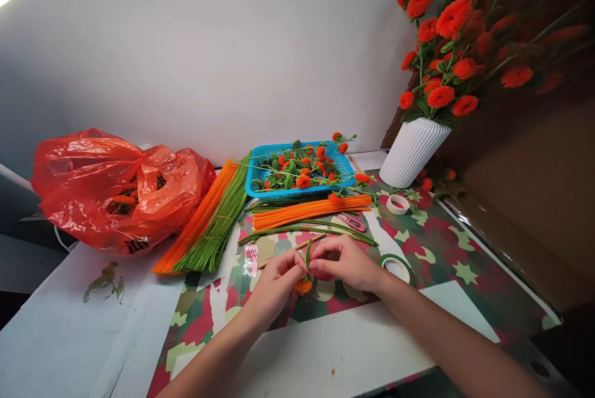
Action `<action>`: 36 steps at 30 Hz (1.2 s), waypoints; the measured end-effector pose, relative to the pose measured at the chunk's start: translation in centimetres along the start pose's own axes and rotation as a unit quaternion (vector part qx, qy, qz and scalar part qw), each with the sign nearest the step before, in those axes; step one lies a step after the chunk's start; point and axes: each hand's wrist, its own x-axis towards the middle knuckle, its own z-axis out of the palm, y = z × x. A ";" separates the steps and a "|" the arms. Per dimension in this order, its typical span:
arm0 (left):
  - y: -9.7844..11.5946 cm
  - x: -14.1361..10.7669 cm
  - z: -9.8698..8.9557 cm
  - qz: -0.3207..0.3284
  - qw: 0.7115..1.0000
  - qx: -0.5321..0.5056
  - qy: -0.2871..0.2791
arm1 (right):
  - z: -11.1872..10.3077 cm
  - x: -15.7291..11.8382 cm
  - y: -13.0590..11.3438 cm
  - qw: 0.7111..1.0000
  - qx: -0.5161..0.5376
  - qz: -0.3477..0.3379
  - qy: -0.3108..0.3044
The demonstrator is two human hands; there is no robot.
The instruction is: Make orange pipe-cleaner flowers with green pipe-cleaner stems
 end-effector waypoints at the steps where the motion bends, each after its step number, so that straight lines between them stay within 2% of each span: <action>1: 0.0 0.0 0.0 0.001 1.000 0.007 0.001 | 0.1 0.0 -0.1 1.000 -0.016 -0.015 0.016; 4: -0.1 0.1 -0.1 -0.010 1.000 -0.007 -0.006 | 0.2 -0.1 -0.4 0.999 -0.041 -0.022 0.027; 7: -0.3 0.0 0.0 -0.055 0.994 -0.084 -0.047 | 0.1 -0.3 -0.7 0.999 -0.003 -0.012 -0.033; 10: -0.6 0.0 -0.2 -0.122 0.969 -0.179 -0.116 | 0.1 -0.3 -0.7 0.996 0.028 -0.033 -0.076; 12: -0.8 0.1 -0.5 -0.160 0.948 -0.223 -0.160 | 0.1 -0.3 -0.7 0.996 0.032 -0.044 -0.073; 14: -0.9 0.2 -0.7 -0.175 0.939 -0.232 -0.183 | 0.2 -0.3 -0.6 0.996 0.037 -0.042 -0.076; 17: -0.8 0.2 -0.6 -0.129 0.963 -0.182 -0.151 | 0.2 -0.4 -0.7 0.996 0.016 -0.037 -0.081; 19: -0.6 -0.1 -0.4 -0.054 0.988 -0.097 -0.105 | 0.1 -0.5 -0.9 0.997 -0.050 -0.051 -0.037; 21: -0.4 -0.5 -0.1 0.046 0.998 0.033 -0.038 | 0.1 -0.6 -1.3 0.991 -0.118 -0.063 0.016; 24: -0.4 -0.9 0.1 0.172 0.959 0.216 0.059 | 0.3 -0.7 -1.5 0.981 -0.174 -0.067 0.051; 26: -0.5 -0.8 0.1 0.206 0.935 0.278 0.082 | 0.5 -0.7 -1.6 0.976 -0.197 -0.074 0.061; 29: -0.5 -0.6 -0.1 0.211 0.925 0.306 0.085 | 0.6 -0.7 -1.3 0.965 -0.228 -0.110 0.074; 31: -0.3 -0.4 -0.2 0.186 0.936 0.290 0.074 | 0.6 -0.7 -1.2 0.954 -0.252 -0.141 0.076; 33: -0.1 -0.3 -0.2 0.134 0.962 0.233 0.039 | 0.4 -0.7 -1.0 0.944 -0.275 -0.166 0.069; 36: 0.1 -0.3 -0.5 0.038 0.996 0.076 -0.032 | 0.1 -0.8 -1.2 0.942 -0.276 -0.186 0.041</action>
